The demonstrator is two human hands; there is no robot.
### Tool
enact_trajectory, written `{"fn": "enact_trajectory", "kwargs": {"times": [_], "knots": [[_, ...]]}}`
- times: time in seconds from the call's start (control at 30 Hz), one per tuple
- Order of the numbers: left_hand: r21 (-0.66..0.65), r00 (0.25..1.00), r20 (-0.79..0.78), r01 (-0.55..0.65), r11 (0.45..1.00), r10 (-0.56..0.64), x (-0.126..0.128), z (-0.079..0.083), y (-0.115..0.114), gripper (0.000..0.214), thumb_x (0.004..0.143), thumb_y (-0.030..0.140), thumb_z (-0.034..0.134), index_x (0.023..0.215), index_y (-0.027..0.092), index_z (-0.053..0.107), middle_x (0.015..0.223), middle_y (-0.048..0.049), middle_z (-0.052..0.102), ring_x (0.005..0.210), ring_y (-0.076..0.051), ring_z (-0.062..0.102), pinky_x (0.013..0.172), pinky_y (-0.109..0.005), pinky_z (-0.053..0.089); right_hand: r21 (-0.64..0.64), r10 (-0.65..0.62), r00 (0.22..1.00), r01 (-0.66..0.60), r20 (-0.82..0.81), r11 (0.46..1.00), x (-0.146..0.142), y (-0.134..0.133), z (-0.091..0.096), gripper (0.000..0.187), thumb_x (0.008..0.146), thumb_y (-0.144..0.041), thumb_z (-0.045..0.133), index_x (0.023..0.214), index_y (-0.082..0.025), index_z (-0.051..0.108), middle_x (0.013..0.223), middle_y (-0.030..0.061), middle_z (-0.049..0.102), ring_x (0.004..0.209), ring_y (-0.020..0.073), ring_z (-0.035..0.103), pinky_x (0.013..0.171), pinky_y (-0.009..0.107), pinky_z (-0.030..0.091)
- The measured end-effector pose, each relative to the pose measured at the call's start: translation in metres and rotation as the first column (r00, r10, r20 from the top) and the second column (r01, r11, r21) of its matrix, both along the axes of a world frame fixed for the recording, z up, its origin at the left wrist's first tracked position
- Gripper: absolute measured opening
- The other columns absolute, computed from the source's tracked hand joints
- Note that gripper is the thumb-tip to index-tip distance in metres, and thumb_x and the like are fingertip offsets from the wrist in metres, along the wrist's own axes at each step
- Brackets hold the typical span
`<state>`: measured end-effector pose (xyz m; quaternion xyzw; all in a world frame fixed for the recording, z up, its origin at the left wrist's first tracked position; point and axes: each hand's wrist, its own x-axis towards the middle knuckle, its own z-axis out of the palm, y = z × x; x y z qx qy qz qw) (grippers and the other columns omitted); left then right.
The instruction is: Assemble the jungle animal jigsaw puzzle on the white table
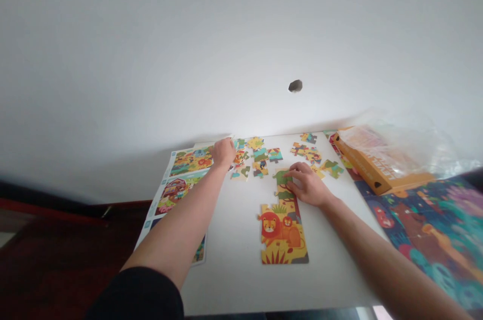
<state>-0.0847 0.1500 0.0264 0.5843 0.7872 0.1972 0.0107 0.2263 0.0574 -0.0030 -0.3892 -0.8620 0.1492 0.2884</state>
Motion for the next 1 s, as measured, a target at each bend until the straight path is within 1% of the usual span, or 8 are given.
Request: {"fn": "enact_trajectory", "kwargs": {"times": [0.17, 0.27, 0.4, 0.5, 0.63, 0.73, 0.87, 1.0], "knots": [[0.215, 0.989, 0.054, 0.120, 0.969, -0.135, 0.014, -0.002, -0.044, 0.030, 0.099, 0.026, 0.043, 0.119, 0.021, 0.066, 0.116, -0.0078, 0.069, 0.107, -0.021, 0.063, 0.091, -0.031, 0.048, 0.035, -0.042, 0.986, 0.037, 0.159, 0.999, -0.003, -0.004, 0.003, 0.032, 0.091, -0.040, 0.060, 0.119, -0.027, 0.067, 0.138, 0.0120, 0.055, 0.120, 0.0335, 0.050, 0.094, 0.051, 0.043], [0.434, 0.855, 0.305, 0.268, 0.860, -0.420, 0.032, -0.019, -0.081, 0.026, 0.093, 0.020, 0.051, 0.110, 0.021, 0.070, 0.109, -0.0069, 0.070, 0.097, -0.020, 0.066, 0.078, -0.029, 0.053, 0.014, -0.019, 0.982, 0.017, 0.186, 1.000, -0.005, -0.007, 0.006, 0.032, 0.093, -0.044, 0.057, 0.118, -0.027, 0.067, 0.134, 0.0108, 0.059, 0.116, 0.0317, 0.052, 0.093, 0.050, 0.041], [0.501, 0.692, 0.412, 0.371, 0.782, -0.593, 0.048, -0.035, -0.113, 0.034, 0.075, 0.000, 0.047, 0.078, 0.021, 0.074, 0.110, -0.0058, 0.067, 0.104, -0.019, 0.064, 0.085, -0.031, 0.053, -0.015, 0.042, 0.984, -0.040, 0.173, 0.999, -0.003, -0.009, 0.010, 0.033, 0.090, -0.044, 0.061, 0.117, -0.026, 0.068, 0.130, 0.0101, 0.060, 0.112, 0.0295, 0.052, 0.095, 0.048, 0.039], [0.511, 0.631, 0.488, 0.354, 0.783, -0.603, 0.047, -0.033, -0.117, 0.035, 0.063, -0.002, 0.044, 0.068, 0.019, 0.071, 0.127, -0.0055, 0.060, 0.115, -0.021, 0.059, 0.094, -0.034, 0.049, -0.041, 0.097, 0.982, -0.092, 0.164, 0.995, 0.000, -0.010, 0.015, 0.033, 0.088, -0.044, 0.064, 0.115, -0.027, 0.069, 0.127, 0.0103, 0.060, 0.110, 0.0289, 0.052, 0.095, 0.048, 0.038], [0.368, 0.497, 0.656, 0.446, 0.816, -0.568, 0.040, -0.027, -0.111, 0.034, 0.056, 0.004, 0.041, 0.064, 0.019, 0.069, 0.086, -0.0037, 0.069, 0.103, -0.021, 0.062, 0.093, -0.035, 0.047, -0.073, 0.120, 0.979, -0.109, 0.162, 0.991, 0.001, -0.013, 0.023, 0.032, 0.081, -0.038, 0.071, 0.111, -0.026, 0.070, 0.117, 0.0098, 0.062, 0.103, 0.0276, 0.053, 0.092, 0.047, 0.038], [0.275, 0.438, 0.712, 0.545, 0.792, -0.549, 0.038, -0.025, -0.110, 0.032, 0.053, 0.008, 0.043, 0.065, 0.018, 0.070, 0.069, -0.0020, 0.066, 0.080, -0.020, 0.064, 0.079, -0.032, 0.049, -0.091, 0.121, 0.979, -0.107, 0.166, 0.990, 0.000, -0.014, 0.027, 0.029, 0.077, -0.030, 0.072, 0.106, -0.025, 0.071, 0.105, 0.0089, 0.064, 0.097, 0.0263, 0.054, 0.090, 0.045, 0.037], [0.173, 0.245, 0.877, 0.641, 0.747, -0.414, 0.042, -0.022, -0.114, 0.034, 0.054, 0.013, 0.048, 0.080, 0.014, 0.070, 0.075, -0.0032, 0.068, 0.065, -0.016, 0.060, 0.060, -0.025, 0.045, -0.106, 0.131, 0.980, -0.115, 0.153, 0.988, 0.000, -0.015, 0.027, 0.026, 0.078, -0.025, 0.068, 0.104, -0.023, 0.071, 0.101, 0.0091, 0.064, 0.095, 0.0258, 0.055, 0.088, 0.044, 0.037], [0.124, 0.327, 0.859, 0.614, 0.779, -0.394, 0.048, -0.015, -0.120, 0.033, 0.069, 0.016, 0.054, 0.101, 0.017, 0.065, 0.093, -0.0039, 0.070, 0.070, -0.016, 0.062, 0.060, -0.025, 0.048, -0.118, 0.141, 0.980, -0.124, 0.142, 0.985, 0.000, -0.014, 0.025, 0.027, 0.080, -0.025, 0.067, 0.106, -0.023, 0.070, 0.102, 0.0092, 0.064, 0.096, 0.0257, 0.055, 0.088, 0.043, 0.038]]}}
